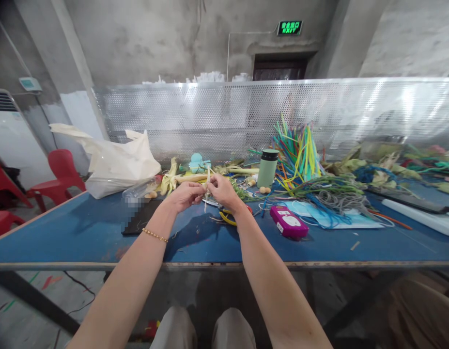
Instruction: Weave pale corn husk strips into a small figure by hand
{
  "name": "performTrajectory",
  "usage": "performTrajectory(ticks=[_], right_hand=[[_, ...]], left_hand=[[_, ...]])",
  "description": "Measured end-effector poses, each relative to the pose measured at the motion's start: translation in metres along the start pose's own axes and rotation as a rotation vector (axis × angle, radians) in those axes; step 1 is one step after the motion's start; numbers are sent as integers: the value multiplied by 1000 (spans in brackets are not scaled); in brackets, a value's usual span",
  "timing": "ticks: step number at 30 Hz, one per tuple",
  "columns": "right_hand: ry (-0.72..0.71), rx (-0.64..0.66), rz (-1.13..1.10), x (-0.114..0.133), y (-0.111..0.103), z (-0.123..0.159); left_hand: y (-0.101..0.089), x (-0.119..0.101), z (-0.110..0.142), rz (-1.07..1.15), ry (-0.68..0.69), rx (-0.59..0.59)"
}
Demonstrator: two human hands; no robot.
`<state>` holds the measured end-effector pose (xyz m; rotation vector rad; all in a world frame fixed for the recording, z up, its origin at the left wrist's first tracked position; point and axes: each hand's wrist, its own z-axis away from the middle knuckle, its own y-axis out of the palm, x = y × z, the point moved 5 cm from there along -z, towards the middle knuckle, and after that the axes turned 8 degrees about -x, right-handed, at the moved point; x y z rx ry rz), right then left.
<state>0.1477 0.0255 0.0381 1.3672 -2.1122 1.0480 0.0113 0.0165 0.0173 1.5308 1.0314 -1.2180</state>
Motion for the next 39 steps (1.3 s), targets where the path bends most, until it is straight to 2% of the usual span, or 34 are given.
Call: performTrajectory(ticks=[6,12,15,22,27,29,35,39], right_hand=[[-60,-31,55,3,-2,-2],[15,-70,73,-2,-2,-2],[53,-97,85,-3,-3,-1],[47,-119,89,-1,-3,2],[142,-1,-68,-1,-4,4],[154,44,-45,0,-10,6],[21,221,76,6,-22,10],[-7,225,116,3,-24,7]], left_hand=[[-1,2,-2,24,1,44],[-1,4,-3,22,30,83],[-1,5,-4,7,26,76],[-1,5,-4,-5,4,26],[-6,4,-6,6,-28,-45],[-8,3,-6,13,-39,-66],[-12,1,-6,-29,-7,-65],[-17,4,-9,-104,11,-86]])
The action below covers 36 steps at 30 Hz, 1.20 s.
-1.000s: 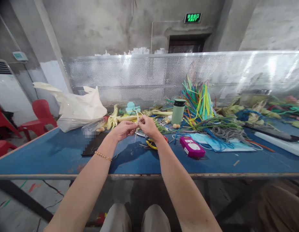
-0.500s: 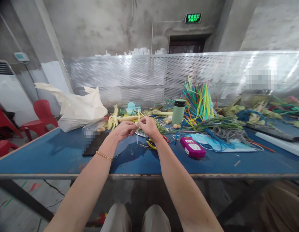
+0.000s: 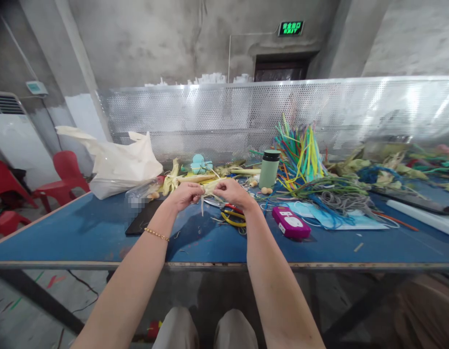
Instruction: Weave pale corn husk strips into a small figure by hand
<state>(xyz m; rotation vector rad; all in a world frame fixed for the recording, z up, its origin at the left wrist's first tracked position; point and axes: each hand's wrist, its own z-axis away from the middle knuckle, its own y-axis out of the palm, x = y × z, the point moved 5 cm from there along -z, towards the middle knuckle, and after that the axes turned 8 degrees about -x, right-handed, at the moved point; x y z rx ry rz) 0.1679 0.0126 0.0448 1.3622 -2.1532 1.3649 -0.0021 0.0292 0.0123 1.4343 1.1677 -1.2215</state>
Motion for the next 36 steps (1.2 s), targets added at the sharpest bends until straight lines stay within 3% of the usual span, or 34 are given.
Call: performTrajectory(ticks=[6,13,23,30,36], right_hand=[[8,-76,29,-7,-7,-2],[151,-143,-329,-6,-16,2],[226,-48,-587,5,-12,8],[162,78,-674,14,-4,11],[122,-130,-635,6,-8,3]], left_hand=[[-4,0,-1,-102,35,-49],[-7,2,-5,-111,20,-73],[-6,5,-4,-41,-7,-25],[-4,3,-3,-6,-25,-7],[-2,2,-2,13,-25,22]])
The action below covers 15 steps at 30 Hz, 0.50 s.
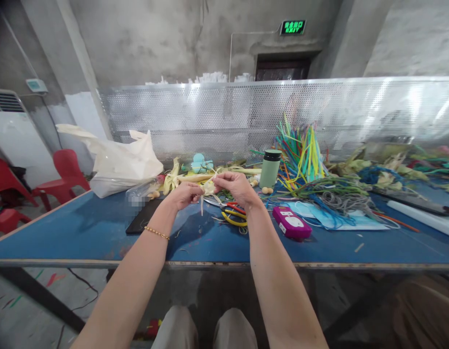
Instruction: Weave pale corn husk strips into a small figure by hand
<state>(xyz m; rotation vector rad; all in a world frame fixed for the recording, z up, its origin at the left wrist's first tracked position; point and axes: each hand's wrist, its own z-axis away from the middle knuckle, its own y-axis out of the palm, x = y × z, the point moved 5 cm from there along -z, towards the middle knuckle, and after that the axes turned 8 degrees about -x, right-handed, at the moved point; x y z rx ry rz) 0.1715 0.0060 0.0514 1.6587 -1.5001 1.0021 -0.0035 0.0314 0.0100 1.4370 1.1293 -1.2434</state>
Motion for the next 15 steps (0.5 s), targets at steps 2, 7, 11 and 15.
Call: performTrajectory(ticks=[2,7,11,15], right_hand=[[-2,-46,10,0,-2,-1],[56,-44,-48,0,6,1],[74,-47,-64,-4,10,0],[36,-86,28,-8,10,-3]], left_hand=[[0,1,0,-1,-2,11],[0,3,-1,-11,-5,21],[1,4,-1,-11,-15,10],[2,6,-1,3,-35,22]])
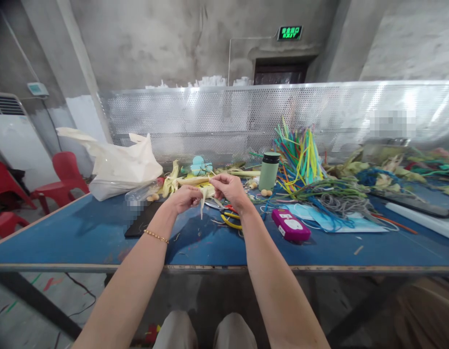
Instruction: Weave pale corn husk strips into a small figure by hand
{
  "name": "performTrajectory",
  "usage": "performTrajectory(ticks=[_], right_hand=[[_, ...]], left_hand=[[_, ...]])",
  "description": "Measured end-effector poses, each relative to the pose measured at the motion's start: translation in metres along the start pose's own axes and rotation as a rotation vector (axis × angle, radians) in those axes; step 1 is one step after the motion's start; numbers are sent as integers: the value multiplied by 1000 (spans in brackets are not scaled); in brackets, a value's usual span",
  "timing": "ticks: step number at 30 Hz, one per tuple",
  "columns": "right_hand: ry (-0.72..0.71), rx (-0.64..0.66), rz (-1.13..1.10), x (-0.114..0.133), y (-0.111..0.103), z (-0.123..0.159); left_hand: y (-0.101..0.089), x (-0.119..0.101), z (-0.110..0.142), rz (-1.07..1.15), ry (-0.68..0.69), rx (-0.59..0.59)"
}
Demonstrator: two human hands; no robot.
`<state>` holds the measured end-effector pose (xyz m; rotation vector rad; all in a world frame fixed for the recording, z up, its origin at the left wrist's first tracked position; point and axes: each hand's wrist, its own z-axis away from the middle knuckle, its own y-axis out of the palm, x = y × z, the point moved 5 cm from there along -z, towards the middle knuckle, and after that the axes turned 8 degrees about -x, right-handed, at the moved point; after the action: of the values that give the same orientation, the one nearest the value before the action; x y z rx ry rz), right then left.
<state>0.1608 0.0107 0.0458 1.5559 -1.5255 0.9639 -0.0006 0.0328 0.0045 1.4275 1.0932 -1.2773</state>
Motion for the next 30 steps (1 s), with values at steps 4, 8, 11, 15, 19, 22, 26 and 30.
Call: performTrajectory(ticks=[4,8,11,15,19,22,26,30], right_hand=[[-13,-80,-15,2,-4,-1],[16,38,44,4,-4,3],[18,264,157,8,3,11],[68,368,248,8,9,19],[105,344,178,7,12,19],[96,224,140,4,7,13],[39,41,155,1,-1,5],[-48,75,181,3,2,2]], left_hand=[[-1,2,-2,86,-97,5],[-3,3,-5,189,-164,25],[-5,5,-7,206,-176,24],[-3,5,-7,185,-156,31],[0,1,-2,164,-106,40],[2,-1,2,137,-101,48],[3,-3,6,117,-114,75],[2,-5,7,125,-116,42]])
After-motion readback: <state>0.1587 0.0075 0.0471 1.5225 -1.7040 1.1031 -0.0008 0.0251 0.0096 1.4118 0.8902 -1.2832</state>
